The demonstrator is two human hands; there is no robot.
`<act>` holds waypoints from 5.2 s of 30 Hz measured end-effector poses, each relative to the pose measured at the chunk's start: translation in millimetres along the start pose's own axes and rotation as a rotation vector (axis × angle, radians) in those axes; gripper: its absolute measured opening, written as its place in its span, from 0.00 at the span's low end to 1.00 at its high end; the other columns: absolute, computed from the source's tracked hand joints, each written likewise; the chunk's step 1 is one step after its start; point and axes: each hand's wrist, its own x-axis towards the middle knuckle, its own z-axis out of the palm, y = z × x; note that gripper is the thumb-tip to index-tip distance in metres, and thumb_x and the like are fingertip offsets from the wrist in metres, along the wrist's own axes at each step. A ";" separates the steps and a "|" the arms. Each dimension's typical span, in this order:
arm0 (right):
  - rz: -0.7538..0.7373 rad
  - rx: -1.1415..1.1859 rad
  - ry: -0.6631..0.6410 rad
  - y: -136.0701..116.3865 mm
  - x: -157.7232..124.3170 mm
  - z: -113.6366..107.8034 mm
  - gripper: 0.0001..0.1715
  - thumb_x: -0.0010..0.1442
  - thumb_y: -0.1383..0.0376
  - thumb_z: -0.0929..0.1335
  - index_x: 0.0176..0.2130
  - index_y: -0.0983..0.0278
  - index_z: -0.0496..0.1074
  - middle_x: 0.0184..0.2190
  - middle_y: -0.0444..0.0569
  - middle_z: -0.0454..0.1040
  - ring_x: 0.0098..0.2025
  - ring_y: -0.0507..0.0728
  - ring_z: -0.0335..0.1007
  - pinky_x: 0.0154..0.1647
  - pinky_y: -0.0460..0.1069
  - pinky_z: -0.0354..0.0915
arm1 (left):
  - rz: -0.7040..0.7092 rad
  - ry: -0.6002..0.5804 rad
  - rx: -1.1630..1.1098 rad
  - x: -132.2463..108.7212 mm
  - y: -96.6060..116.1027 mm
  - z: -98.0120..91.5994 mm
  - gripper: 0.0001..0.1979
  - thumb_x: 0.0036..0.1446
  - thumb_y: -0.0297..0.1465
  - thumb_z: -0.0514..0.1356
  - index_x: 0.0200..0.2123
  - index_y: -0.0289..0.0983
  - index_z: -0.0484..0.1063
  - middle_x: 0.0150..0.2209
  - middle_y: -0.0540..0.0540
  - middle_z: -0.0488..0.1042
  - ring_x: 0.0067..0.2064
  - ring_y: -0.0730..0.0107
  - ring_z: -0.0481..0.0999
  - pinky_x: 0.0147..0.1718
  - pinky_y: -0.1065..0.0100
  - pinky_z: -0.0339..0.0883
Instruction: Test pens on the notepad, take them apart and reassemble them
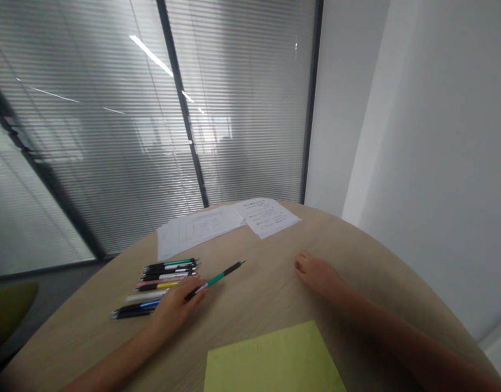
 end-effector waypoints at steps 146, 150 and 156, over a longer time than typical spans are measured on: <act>-0.581 0.227 -0.031 -59.7 -29.6 -3.8 0.12 0.59 0.67 0.59 0.35 0.64 0.70 0.31 0.49 0.70 0.33 0.51 0.66 0.33 0.44 0.60 | -0.745 -0.184 -1.420 2.2 12.9 -2.2 0.15 0.37 0.39 0.66 0.26 0.33 0.71 0.20 0.53 0.65 0.22 0.80 0.63 0.21 0.77 0.55; -0.630 0.293 -0.102 -55.1 -29.5 -7.5 0.09 0.57 0.66 0.61 0.35 0.62 0.70 0.35 0.48 0.69 0.35 0.50 0.66 0.35 0.44 0.60 | -0.771 -0.181 -1.570 2.0 10.9 -3.5 0.15 0.37 0.36 0.68 0.28 0.34 0.71 0.21 0.54 0.64 0.22 0.82 0.62 0.22 0.78 0.56; -0.514 0.312 -0.061 -58.2 -28.2 -0.7 0.09 0.57 0.67 0.60 0.31 0.63 0.69 0.29 0.47 0.70 0.33 0.51 0.66 0.33 0.45 0.61 | -0.675 -0.274 -1.540 -0.4 11.3 -3.8 0.16 0.30 0.36 0.71 0.22 0.33 0.72 0.17 0.54 0.62 0.20 0.82 0.59 0.20 0.77 0.53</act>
